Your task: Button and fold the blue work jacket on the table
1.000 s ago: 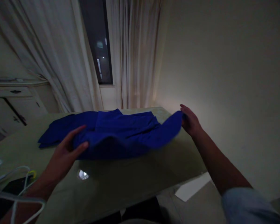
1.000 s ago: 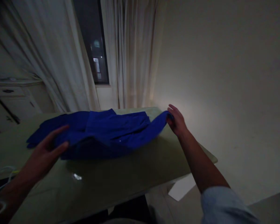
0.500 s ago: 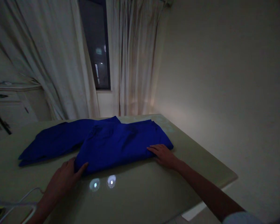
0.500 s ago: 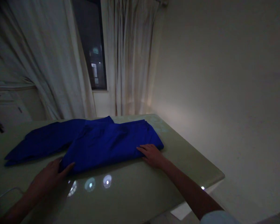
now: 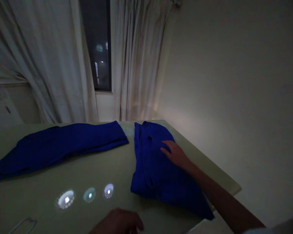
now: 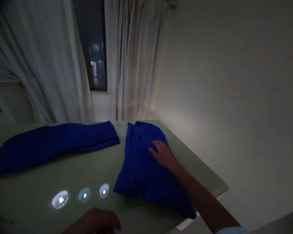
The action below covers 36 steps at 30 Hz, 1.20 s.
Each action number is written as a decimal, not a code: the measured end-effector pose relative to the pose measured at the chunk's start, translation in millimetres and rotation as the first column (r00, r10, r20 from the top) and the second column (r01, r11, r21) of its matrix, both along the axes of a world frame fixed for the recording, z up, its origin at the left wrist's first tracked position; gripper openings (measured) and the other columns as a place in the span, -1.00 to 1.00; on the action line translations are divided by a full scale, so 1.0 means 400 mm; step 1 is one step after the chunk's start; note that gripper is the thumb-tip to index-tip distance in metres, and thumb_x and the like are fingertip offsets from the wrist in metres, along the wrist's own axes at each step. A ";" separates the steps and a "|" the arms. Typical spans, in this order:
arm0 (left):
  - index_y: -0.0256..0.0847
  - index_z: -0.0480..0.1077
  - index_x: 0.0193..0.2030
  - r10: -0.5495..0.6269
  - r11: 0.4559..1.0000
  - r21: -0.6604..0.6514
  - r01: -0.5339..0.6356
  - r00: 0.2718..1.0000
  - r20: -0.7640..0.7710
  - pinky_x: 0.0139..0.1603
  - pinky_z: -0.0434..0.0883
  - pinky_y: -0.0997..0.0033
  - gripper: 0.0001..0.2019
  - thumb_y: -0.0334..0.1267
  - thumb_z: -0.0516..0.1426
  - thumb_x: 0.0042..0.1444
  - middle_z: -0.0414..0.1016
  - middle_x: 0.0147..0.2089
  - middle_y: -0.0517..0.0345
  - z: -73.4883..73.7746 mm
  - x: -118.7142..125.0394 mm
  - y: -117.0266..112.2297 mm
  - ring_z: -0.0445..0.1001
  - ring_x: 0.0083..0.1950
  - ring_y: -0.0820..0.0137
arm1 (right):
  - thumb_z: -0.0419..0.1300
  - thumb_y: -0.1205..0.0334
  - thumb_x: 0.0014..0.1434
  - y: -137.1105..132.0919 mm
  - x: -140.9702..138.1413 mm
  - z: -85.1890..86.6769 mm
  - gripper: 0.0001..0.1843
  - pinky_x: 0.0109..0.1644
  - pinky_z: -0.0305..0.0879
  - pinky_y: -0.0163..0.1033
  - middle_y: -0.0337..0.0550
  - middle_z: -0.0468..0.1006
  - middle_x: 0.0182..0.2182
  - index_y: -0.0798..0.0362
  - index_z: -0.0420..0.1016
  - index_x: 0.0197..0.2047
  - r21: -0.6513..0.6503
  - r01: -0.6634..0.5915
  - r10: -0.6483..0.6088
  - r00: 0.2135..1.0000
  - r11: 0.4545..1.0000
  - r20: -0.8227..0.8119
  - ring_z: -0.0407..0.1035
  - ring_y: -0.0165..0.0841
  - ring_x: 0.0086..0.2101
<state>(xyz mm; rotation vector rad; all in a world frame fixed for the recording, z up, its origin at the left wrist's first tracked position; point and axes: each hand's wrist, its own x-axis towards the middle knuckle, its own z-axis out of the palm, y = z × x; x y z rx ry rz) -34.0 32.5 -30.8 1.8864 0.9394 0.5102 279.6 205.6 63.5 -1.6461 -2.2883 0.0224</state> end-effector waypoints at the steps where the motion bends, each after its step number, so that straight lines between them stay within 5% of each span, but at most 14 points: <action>1: -0.05 0.55 -0.22 0.097 0.993 0.075 -0.092 0.994 -0.056 -0.32 0.36 0.35 -0.75 0.02 0.14 0.27 0.59 -0.34 0.10 0.019 -0.020 0.027 0.50 -0.37 0.32 | 0.10 -0.20 0.43 -0.057 -0.042 -0.034 -0.30 0.46 0.13 0.20 0.13 0.31 0.44 -0.03 0.31 0.49 -0.039 -0.118 0.116 0.992 0.992 -0.044 0.21 0.05 0.39; 4: -0.10 0.47 -0.18 0.457 0.862 0.335 -0.381 0.870 -0.186 -0.20 0.37 0.28 -0.70 -0.09 -0.04 0.40 0.57 -0.29 0.10 0.063 -0.094 0.132 0.52 -0.29 0.29 | 0.29 -0.46 0.17 -0.210 -0.168 -0.145 0.06 0.43 -0.02 0.49 0.11 -0.01 0.57 -0.29 0.06 0.59 -0.203 -0.335 0.326 0.942 0.920 -0.073 -0.08 0.32 0.48; 7: -0.17 0.46 0.05 0.668 0.701 0.543 -0.462 0.693 -0.273 -0.02 0.44 0.23 -0.67 -0.15 -0.07 0.39 0.59 -0.10 -0.01 0.068 -0.173 0.254 0.56 -0.11 0.21 | 0.26 -0.32 0.29 -0.239 -0.225 -0.212 -0.21 0.41 -0.14 0.60 -0.03 0.00 0.58 -0.45 0.18 0.51 -0.263 -0.372 0.378 0.925 0.890 -0.027 -0.17 0.34 0.49; 10: -0.35 0.41 0.27 0.784 0.580 0.677 -0.454 0.536 -0.313 0.21 0.39 0.01 -0.53 -0.20 -0.06 0.35 0.49 0.21 -0.28 0.053 -0.239 0.362 0.47 0.19 -0.01 | 0.15 0.05 0.43 -0.121 -0.161 -0.209 -0.52 0.42 -0.06 0.54 -0.07 0.19 0.52 -0.37 0.41 0.38 -0.244 -0.266 0.294 0.952 0.933 0.087 0.00 0.20 0.47; 13: -0.43 0.27 0.44 0.857 0.494 0.707 -0.506 0.423 -0.296 0.28 0.33 -0.22 -0.41 -0.15 -0.09 0.38 0.24 0.47 -0.42 0.047 -0.282 0.439 0.26 0.41 -0.22 | 0.09 0.29 0.39 0.056 -0.016 -0.170 -0.51 0.43 -0.11 0.52 -0.01 0.36 0.42 -0.24 0.51 0.30 -0.154 -0.110 0.140 0.969 0.982 0.202 0.14 0.11 0.42; 16: -0.33 0.20 0.51 0.905 0.421 0.729 -0.540 0.308 -0.294 0.26 0.35 -0.28 -0.38 -0.06 -0.16 0.45 0.15 0.55 -0.32 0.045 -0.315 0.487 0.18 0.49 -0.19 | 0.08 0.37 0.30 0.172 0.108 -0.143 -0.45 0.43 -0.07 0.49 0.03 0.35 0.42 -0.15 0.53 0.29 -0.119 0.067 -0.036 0.969 0.991 0.245 0.15 0.08 0.42; 19: -0.29 0.27 0.48 0.892 0.452 0.730 -0.513 0.290 -0.348 0.22 0.38 -0.23 -0.41 -0.09 -0.13 0.43 0.21 0.53 -0.28 0.036 -0.352 0.509 0.24 0.46 -0.16 | 0.11 0.36 0.22 0.169 0.155 -0.138 -0.44 0.36 0.15 0.31 0.06 0.39 0.38 -0.06 0.53 0.27 -0.116 0.124 -0.093 0.965 0.985 0.245 0.23 0.04 0.35; 23: -0.26 0.50 0.29 0.871 0.481 0.762 -0.433 0.333 -0.360 0.12 0.41 -0.15 -0.48 -0.23 -0.12 0.39 0.33 0.47 -0.24 0.022 -0.387 0.511 0.34 0.37 -0.15 | 0.20 0.19 0.22 0.042 0.159 -0.084 -0.66 0.14 0.36 0.04 0.00 0.62 0.05 -0.02 0.57 0.05 -0.242 -0.076 0.129 0.970 0.967 0.208 0.46 -0.06 0.02; 26: -0.26 0.55 0.18 0.891 0.429 0.795 -0.429 0.343 -0.296 0.11 0.36 -0.13 -0.49 -0.25 -0.18 0.43 0.52 0.29 -0.23 0.016 -0.379 0.502 0.46 0.25 -0.11 | 0.25 -0.07 0.27 -0.018 0.144 0.002 -0.71 -0.06 0.39 -0.11 -0.12 0.64 -0.18 -0.05 0.53 -0.11 -0.338 -0.134 0.185 0.975 0.932 0.124 0.49 -0.18 -0.21; 29: -0.28 0.52 0.17 0.930 0.314 0.819 -0.480 0.331 -0.161 0.21 0.24 -0.18 -0.49 -0.25 -0.21 0.46 0.62 0.15 -0.24 0.007 -0.360 0.486 0.52 0.17 -0.05 | 0.21 -0.18 0.33 0.028 0.087 0.045 -0.58 -0.01 0.41 -0.06 0.00 0.61 -0.07 -0.02 0.51 -0.02 -0.148 -0.070 0.086 0.991 0.986 0.104 0.51 -0.14 -0.16; 32: -0.27 0.50 0.18 0.944 0.236 0.819 -0.523 0.324 -0.066 0.29 0.15 -0.20 -0.51 -0.24 -0.21 0.46 0.65 0.09 -0.21 0.007 -0.365 0.473 0.56 0.10 0.00 | 0.15 -0.24 0.37 0.153 -0.006 -0.007 -0.30 0.29 0.30 0.08 0.20 0.39 0.32 0.02 0.32 0.39 0.014 -0.002 0.001 0.998 1.000 0.056 0.37 0.02 0.23; 34: -0.26 0.50 0.18 0.952 0.202 0.814 -0.544 0.305 -0.032 0.28 0.18 -0.12 -0.51 -0.19 -0.20 0.48 0.67 0.01 -0.17 0.026 -0.374 0.466 0.58 0.03 0.03 | 0.10 -0.30 0.38 0.240 -0.063 -0.072 -0.15 0.41 0.14 0.26 0.20 0.18 0.48 -0.06 0.09 0.56 -0.082 0.075 -0.068 0.995 0.994 0.079 0.15 0.12 0.40; 36: -0.26 0.52 0.17 0.952 0.174 0.812 -0.557 0.306 0.007 0.23 0.24 -0.02 -0.50 -0.14 -0.19 0.49 0.69 -0.06 -0.14 0.063 -0.363 0.455 0.60 -0.02 0.07 | 0.03 -0.22 0.45 0.310 -0.104 -0.127 -0.27 0.42 -0.01 0.44 0.12 0.15 0.51 -0.16 0.12 0.56 -0.216 0.144 -0.123 0.987 0.966 0.107 0.03 0.18 0.46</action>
